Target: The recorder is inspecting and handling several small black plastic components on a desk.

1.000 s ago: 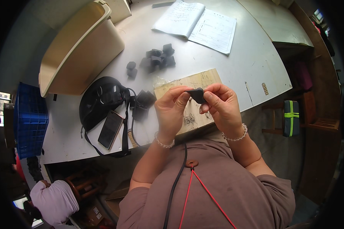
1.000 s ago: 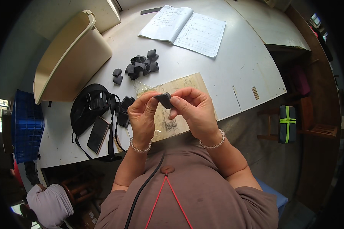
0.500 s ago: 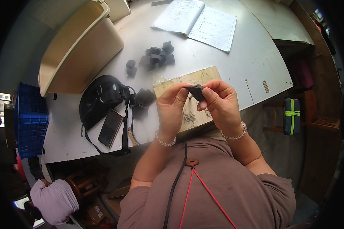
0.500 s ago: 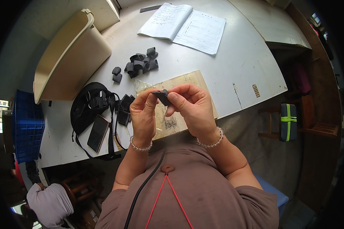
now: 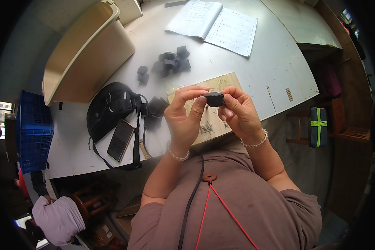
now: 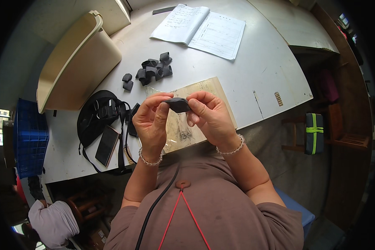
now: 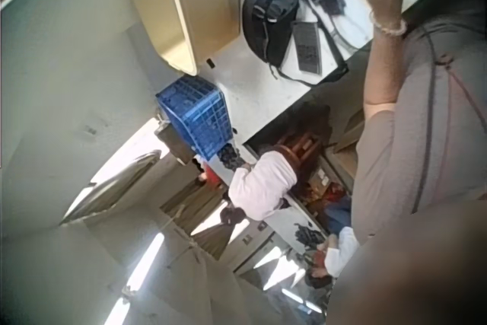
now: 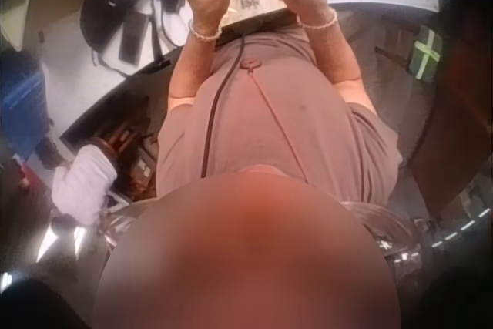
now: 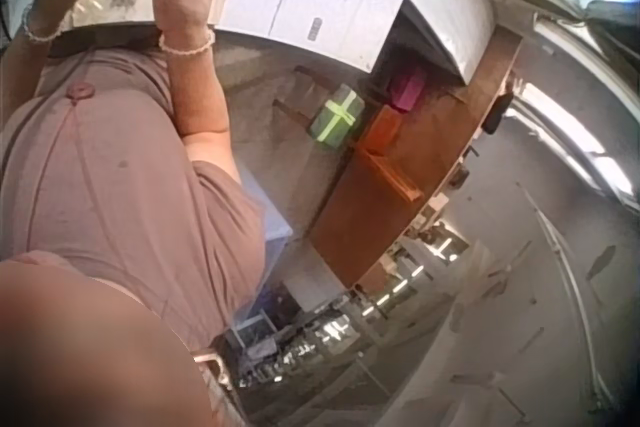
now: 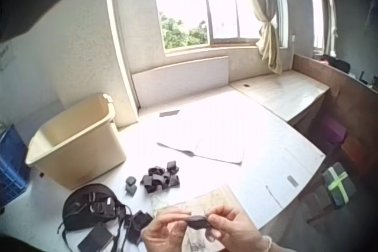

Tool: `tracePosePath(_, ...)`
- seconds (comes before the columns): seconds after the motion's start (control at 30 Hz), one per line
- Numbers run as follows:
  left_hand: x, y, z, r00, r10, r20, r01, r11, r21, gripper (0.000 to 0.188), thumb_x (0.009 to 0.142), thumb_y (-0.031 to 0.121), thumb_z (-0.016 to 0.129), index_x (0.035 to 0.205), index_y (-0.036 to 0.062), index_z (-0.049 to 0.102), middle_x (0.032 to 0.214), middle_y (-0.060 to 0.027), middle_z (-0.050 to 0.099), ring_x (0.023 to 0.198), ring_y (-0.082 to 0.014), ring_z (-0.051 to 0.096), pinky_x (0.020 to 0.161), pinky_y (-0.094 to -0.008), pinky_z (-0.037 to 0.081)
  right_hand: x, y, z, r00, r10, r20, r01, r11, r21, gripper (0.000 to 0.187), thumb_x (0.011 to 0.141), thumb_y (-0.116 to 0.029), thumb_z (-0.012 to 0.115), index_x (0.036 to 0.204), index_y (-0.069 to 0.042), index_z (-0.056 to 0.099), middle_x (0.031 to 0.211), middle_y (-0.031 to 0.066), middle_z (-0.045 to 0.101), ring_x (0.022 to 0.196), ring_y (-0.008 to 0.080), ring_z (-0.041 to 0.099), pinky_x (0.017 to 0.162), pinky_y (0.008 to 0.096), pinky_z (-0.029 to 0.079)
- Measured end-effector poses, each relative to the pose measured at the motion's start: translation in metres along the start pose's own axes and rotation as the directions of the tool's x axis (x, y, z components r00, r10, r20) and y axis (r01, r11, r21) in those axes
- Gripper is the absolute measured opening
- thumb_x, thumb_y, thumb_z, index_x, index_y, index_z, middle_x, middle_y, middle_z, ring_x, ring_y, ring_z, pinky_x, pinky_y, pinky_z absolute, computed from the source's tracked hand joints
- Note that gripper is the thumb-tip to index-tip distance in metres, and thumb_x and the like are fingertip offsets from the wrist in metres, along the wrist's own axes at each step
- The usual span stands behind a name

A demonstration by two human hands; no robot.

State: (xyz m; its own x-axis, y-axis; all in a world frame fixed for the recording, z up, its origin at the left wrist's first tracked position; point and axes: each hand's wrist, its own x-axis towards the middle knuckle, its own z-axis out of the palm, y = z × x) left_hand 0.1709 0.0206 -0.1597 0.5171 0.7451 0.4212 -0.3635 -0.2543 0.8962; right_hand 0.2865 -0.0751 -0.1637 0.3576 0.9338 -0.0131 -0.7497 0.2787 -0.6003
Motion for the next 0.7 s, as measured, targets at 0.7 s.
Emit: tracePosePath(0.7, 0.005, 0.003, 0.006, 0.992, 0.129, 0.014, -0.129, 0.980, 0.152, 0.012, 0.081, 0.014, 0.065, 0.087, 0.0032, 0.063, 0.088, -0.0070, 0.064, 0.087, -0.0176, 0.056, 0.079, -0.0279, 0.043, 0.000, 0.000, 0.003, 0.995, -0.095, -0.041, 0.092, 0.992, -0.085, 0.014, 0.087, -0.007, 0.054, 0.097, 0.002, 0.058, 0.076, 0.0059, 0.060, 0.058, 0.0094, 0.052, 0.056, 0.0246, 0.046)
